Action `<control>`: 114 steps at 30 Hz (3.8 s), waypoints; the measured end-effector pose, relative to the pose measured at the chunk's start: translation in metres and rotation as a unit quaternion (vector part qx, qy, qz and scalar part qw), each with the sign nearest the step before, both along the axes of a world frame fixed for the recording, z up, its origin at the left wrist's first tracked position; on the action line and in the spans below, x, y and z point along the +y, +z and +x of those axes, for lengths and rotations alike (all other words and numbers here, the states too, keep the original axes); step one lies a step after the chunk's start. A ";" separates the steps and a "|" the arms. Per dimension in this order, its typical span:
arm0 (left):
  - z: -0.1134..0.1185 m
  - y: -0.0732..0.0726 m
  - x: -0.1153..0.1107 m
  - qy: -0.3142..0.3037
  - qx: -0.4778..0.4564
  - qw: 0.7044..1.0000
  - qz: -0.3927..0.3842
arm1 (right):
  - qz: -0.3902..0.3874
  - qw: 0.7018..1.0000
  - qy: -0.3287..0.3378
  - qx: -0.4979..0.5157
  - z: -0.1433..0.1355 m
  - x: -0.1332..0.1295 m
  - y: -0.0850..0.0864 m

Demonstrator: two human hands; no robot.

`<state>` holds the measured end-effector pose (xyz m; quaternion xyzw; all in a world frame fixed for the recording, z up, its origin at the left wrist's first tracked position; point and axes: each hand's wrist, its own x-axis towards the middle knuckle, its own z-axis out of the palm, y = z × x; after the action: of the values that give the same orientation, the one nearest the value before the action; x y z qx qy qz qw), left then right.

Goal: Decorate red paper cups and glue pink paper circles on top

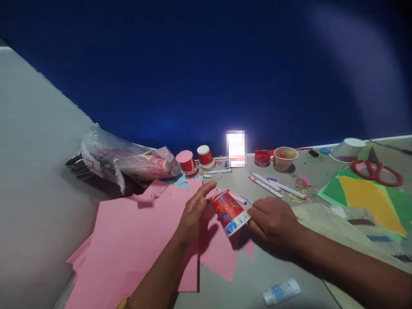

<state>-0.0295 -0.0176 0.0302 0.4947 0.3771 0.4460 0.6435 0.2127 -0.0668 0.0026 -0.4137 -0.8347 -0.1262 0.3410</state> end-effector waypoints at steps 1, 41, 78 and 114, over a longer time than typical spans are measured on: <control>0.000 0.000 -0.001 -0.003 0.018 1.000 0.003 | -0.003 1.000 0.006 -0.002 0.000 0.000 -0.001; -0.082 0.035 0.048 0.320 0.161 0.925 0.128 | -0.089 0.996 -0.006 0.021 0.011 0.015 -0.031; -0.001 0.046 -0.076 -0.109 0.346 0.926 0.101 | -0.382 0.903 -0.177 0.092 0.060 0.036 0.043; 0.048 -0.001 -0.034 0.123 0.200 0.922 0.309 | -0.081 0.992 0.080 0.050 0.031 0.017 0.006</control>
<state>0.0190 -0.0515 0.0291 0.6973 0.3993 0.5081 0.3100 0.2434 -0.0496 0.0090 -0.3776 -0.8547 -0.0095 0.3563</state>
